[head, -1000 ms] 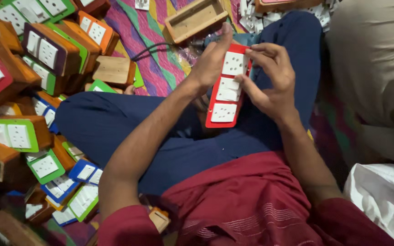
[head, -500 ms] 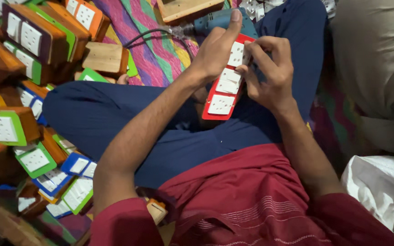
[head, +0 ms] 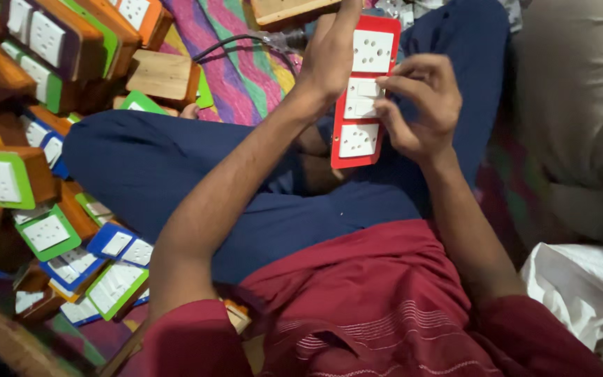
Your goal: The person sits on a colorful mat and uses a corded drill to make holes in small wooden switchboard frames. They pick up each frame, drill one or more holes, and place the finished piece aside. The workspace is cluttered with many similar frames and loose white plastic components.
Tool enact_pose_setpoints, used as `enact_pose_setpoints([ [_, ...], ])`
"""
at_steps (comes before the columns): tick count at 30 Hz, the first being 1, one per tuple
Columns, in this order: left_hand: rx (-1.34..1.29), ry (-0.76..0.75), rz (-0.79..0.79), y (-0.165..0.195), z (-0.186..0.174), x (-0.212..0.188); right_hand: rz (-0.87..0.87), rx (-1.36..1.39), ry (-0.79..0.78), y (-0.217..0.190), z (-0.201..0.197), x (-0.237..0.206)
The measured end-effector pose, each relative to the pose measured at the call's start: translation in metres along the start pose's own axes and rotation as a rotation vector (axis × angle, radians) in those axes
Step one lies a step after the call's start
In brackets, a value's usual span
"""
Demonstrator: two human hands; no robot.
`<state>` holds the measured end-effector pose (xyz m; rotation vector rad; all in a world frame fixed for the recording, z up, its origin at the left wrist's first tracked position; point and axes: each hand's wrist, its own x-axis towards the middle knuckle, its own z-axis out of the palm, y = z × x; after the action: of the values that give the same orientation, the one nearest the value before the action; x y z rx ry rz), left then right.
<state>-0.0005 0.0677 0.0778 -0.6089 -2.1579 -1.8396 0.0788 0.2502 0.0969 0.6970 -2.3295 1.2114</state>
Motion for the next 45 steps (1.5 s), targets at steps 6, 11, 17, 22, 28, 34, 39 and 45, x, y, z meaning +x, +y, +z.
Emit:
enact_pose_setpoints([
  [6,-0.374,-0.055,-0.535,-0.007,-0.003,-0.005,0.055,0.143,-0.124,-0.001,0.005,-0.003],
  [11,-0.352,0.12,-0.603,-0.028,0.004,-0.011,0.047,0.298,-0.173,0.003,0.011,-0.003],
  [17,-0.434,0.202,-0.425,-0.053,-0.006,-0.009,-0.066,0.075,-0.177,-0.01,0.009,0.003],
  [22,-0.671,0.113,-0.646,-0.061,-0.011,-0.016,-0.04,0.195,-0.241,-0.006,0.019,0.003],
  [28,-0.708,0.177,-0.69,-0.08,-0.01,-0.003,0.019,0.209,-0.207,0.0,0.023,-0.008],
  [34,-0.572,0.268,-0.859,-0.066,-0.02,0.028,-0.031,0.172,-0.151,-0.015,0.018,0.023],
  [39,-0.598,0.205,-0.72,-0.042,-0.02,0.019,0.016,0.216,-0.184,-0.017,0.016,0.015],
  [45,-0.684,0.177,-0.747,-0.031,-0.02,0.024,-0.016,0.229,-0.176,-0.009,0.01,0.011],
])
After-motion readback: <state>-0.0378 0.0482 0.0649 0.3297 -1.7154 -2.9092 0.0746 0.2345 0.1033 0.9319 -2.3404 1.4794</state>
